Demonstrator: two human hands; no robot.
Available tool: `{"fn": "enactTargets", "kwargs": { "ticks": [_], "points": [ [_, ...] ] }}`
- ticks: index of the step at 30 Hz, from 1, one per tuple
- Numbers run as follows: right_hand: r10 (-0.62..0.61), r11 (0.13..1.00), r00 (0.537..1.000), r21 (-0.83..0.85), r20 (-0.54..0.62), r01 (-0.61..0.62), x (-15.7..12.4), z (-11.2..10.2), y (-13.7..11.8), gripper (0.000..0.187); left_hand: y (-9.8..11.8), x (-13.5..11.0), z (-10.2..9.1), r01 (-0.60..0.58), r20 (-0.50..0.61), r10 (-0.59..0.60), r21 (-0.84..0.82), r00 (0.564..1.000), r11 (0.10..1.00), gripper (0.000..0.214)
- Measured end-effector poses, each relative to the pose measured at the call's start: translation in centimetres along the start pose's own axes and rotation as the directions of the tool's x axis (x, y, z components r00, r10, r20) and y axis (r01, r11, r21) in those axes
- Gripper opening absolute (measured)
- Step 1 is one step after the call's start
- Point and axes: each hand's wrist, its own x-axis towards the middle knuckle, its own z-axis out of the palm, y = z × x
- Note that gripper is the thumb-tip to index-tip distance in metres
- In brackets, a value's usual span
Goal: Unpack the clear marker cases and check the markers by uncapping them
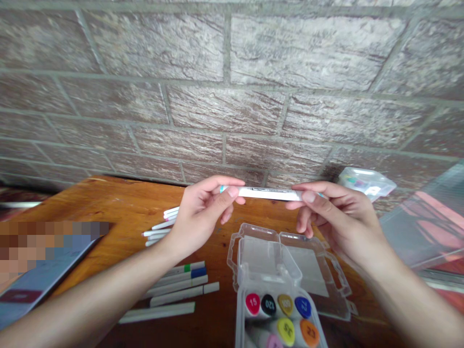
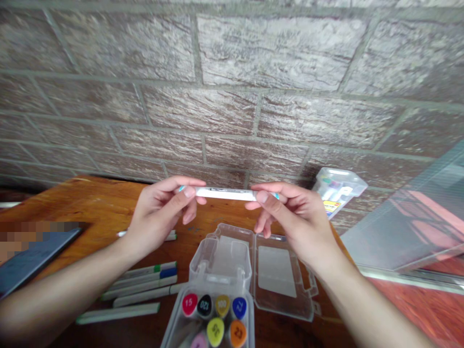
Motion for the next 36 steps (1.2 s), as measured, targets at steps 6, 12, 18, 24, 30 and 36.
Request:
{"fn": "enactTargets", "kwargs": {
  "ticks": [6, 12, 18, 24, 30, 36],
  "points": [
    [0.069, 0.996, 0.998, 0.062, -0.002, -0.069, -0.1, 0.2, -0.2, 0.019, -0.1, 0.0, -0.1, -0.002, 0.004, 0.002, -0.031, 1.0, 1.0, 0.021],
    [0.099, 0.987, 0.995, 0.13, -0.016, -0.096, -0.8, 0.7, -0.7, 0.023, 0.2, -0.3, 0.1, 0.02, 0.011, -0.019, -0.105, 1.0, 0.994, 0.023],
    [0.094, 0.983, 0.991, 0.168, -0.093, -0.077, -2.7, 1.6, -0.9, 0.025, 1.0, -1.3, 0.9, 0.061, 0.018, -0.059, -0.151, 0.998, 0.987, 0.026],
    [-0.036, 0.985, 0.984, 0.159, -0.175, 0.065, -5.1, 2.7, -0.1, 0.019, 1.3, -3.7, 1.3, 0.037, -0.004, -0.038, -0.138, 0.999, 0.99, 0.028],
    [-0.049, 0.977, 0.987, 0.197, -0.153, 0.079, -6.6, 2.9, 0.6, 0.021, 1.1, -5.5, 0.9, 0.004, -0.001, -0.004, -0.157, 1.0, 0.988, 0.023],
    [-0.003, 0.976, 0.991, 0.216, -0.135, 0.032, -7.4, 2.8, 0.7, 0.023, 0.7, -6.4, 0.8, 0.003, 0.0, -0.003, -0.136, 1.0, 0.991, 0.026]
  ]
}}
